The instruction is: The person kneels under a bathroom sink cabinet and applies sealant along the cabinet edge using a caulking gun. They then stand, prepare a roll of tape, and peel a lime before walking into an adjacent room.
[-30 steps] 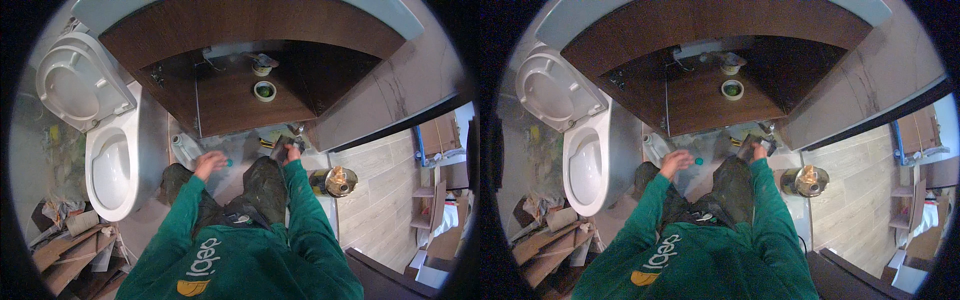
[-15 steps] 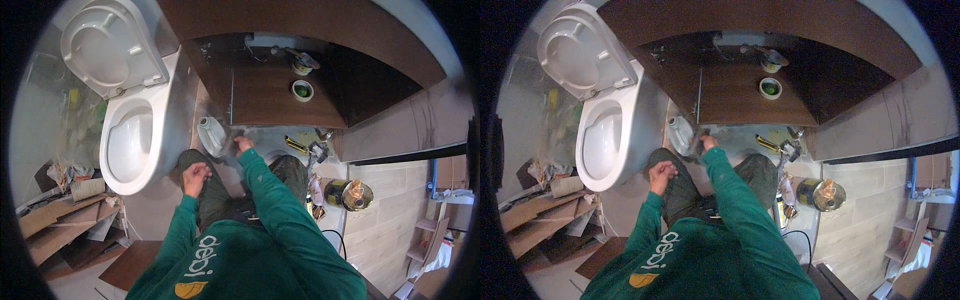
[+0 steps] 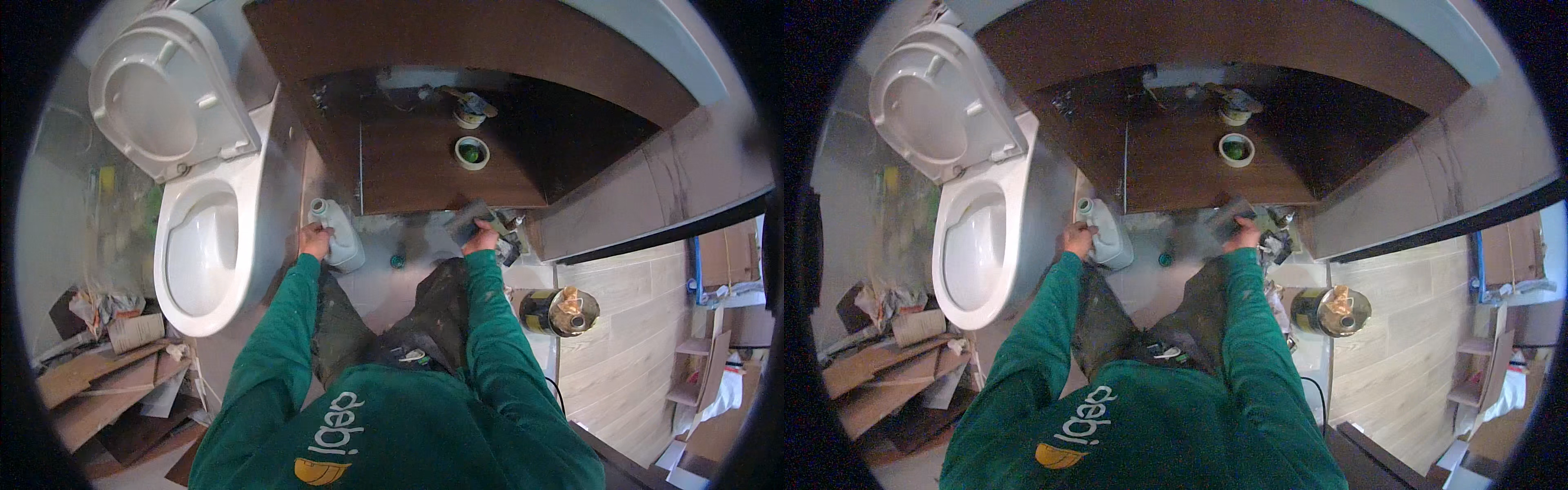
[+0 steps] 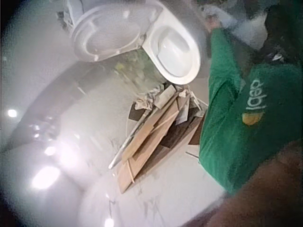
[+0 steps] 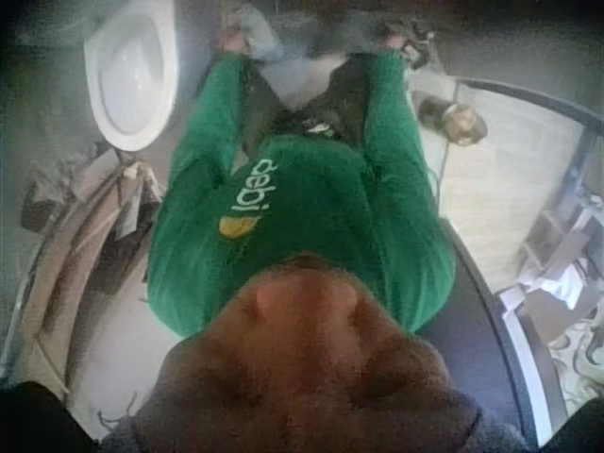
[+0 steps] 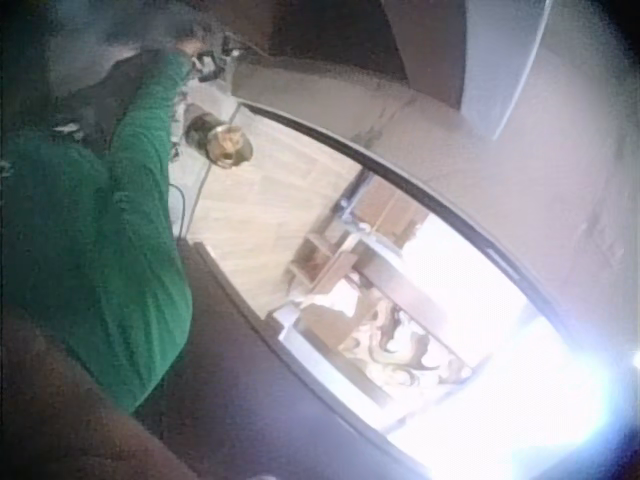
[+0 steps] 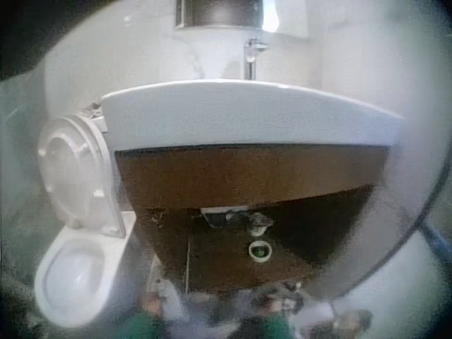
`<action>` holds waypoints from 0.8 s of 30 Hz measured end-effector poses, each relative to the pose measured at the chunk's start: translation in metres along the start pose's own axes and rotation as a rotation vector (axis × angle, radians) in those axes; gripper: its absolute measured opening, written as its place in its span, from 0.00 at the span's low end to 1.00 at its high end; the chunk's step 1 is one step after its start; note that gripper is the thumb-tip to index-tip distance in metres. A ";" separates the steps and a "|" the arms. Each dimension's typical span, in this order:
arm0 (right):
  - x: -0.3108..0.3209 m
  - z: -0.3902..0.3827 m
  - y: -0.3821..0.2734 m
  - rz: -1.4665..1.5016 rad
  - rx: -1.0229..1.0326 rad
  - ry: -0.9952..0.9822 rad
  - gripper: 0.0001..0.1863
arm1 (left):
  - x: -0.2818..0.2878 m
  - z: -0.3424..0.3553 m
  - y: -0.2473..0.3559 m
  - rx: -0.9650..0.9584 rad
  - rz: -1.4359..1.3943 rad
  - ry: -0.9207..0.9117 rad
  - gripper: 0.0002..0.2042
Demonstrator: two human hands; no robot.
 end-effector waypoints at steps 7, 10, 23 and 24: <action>-0.046 -0.006 0.114 0.077 -0.168 -0.048 0.12 | 0.025 -0.006 -0.005 0.010 0.171 0.027 0.20; -0.063 -0.029 0.132 -0.043 -0.209 0.050 0.12 | 0.023 -0.015 -0.012 0.000 0.041 0.050 0.19; 0.112 0.023 0.075 -0.659 -0.257 0.283 0.17 | 0.040 -0.159 -0.037 -0.150 0.546 0.250 0.31; 0.111 0.019 0.057 -0.887 -0.019 0.380 0.20 | 0.039 -0.166 -0.040 -0.164 0.559 0.257 0.31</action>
Point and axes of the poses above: each hand's wrist, its own z-axis towards the middle knuckle, its own x-axis out of the back of the hand, y = z × x, the point moved 8 cm from there along z, towards the middle knuckle, and after that the axes turned 4 degrees about z, right-handed, at the moved point
